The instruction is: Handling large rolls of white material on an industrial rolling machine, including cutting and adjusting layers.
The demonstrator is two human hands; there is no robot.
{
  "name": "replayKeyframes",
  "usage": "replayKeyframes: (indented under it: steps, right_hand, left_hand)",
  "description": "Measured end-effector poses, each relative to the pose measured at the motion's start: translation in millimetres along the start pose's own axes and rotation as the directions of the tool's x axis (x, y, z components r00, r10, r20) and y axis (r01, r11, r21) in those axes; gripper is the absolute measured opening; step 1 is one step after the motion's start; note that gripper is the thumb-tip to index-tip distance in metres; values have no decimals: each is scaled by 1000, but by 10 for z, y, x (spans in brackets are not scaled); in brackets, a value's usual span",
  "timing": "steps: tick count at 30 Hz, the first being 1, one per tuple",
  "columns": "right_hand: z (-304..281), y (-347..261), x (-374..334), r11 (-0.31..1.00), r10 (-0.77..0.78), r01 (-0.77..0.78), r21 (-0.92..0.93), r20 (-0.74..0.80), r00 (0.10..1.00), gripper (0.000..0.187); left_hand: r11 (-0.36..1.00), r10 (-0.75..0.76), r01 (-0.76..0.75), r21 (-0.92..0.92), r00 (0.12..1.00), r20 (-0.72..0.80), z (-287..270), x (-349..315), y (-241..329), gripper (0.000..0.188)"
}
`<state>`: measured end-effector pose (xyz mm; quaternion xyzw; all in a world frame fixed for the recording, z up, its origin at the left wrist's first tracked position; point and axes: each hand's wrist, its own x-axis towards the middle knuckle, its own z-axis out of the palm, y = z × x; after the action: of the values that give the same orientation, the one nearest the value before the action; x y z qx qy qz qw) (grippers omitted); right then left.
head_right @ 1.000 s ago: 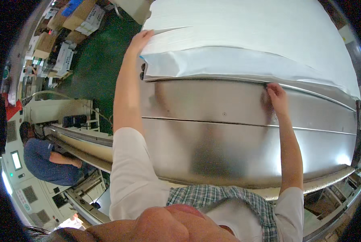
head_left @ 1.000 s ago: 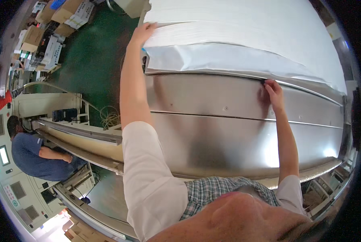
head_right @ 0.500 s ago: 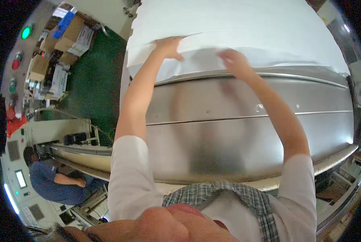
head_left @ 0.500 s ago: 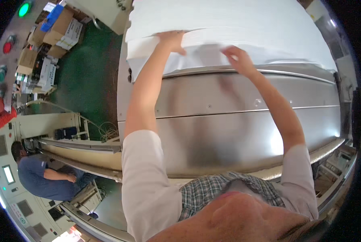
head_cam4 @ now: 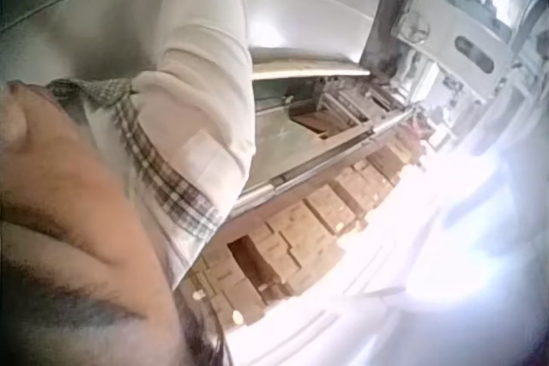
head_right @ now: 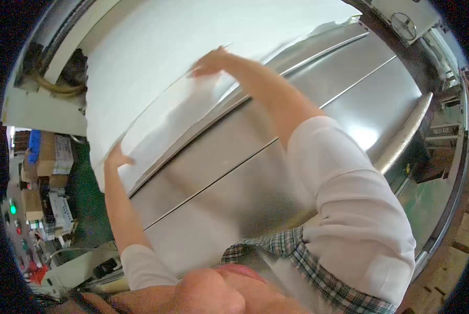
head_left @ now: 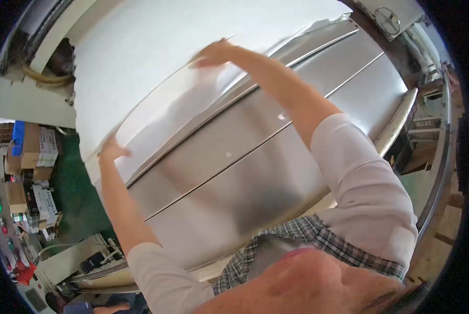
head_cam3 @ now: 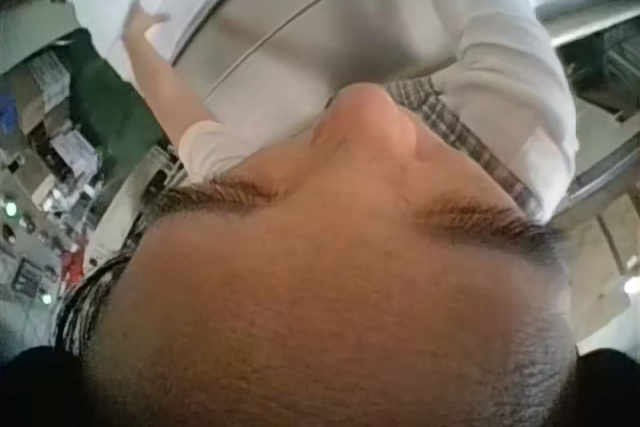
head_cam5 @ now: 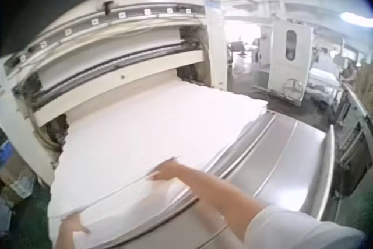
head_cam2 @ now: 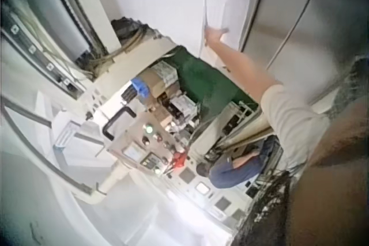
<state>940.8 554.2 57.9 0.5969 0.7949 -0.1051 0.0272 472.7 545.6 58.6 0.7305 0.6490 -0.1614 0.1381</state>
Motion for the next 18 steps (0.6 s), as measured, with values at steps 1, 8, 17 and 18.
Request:
replayKeyframes:
  steps: [1,8,17,18]
  right_hand:
    - [-97,278,-175,999,41,-42,9,50,998,61]
    - [-424,2283,-771,997,42,-21,-78,285,958,96]
    - [-294,5408,-1579,941,-253,246,-232,2,967,93]
    - [-427,5438,-1678,971,-199,199,-132,17,980,98]
  left_hand:
    - [997,-74,73,24,997,32,37,0,6,100]
    - [917,-389,377,132,917,87,39,-16,304,99]
    - [964,-265,265,14,964,-12,357,186,-264,89]
    - [969,-247,247,-12,969,-2,356,218,-168,84]
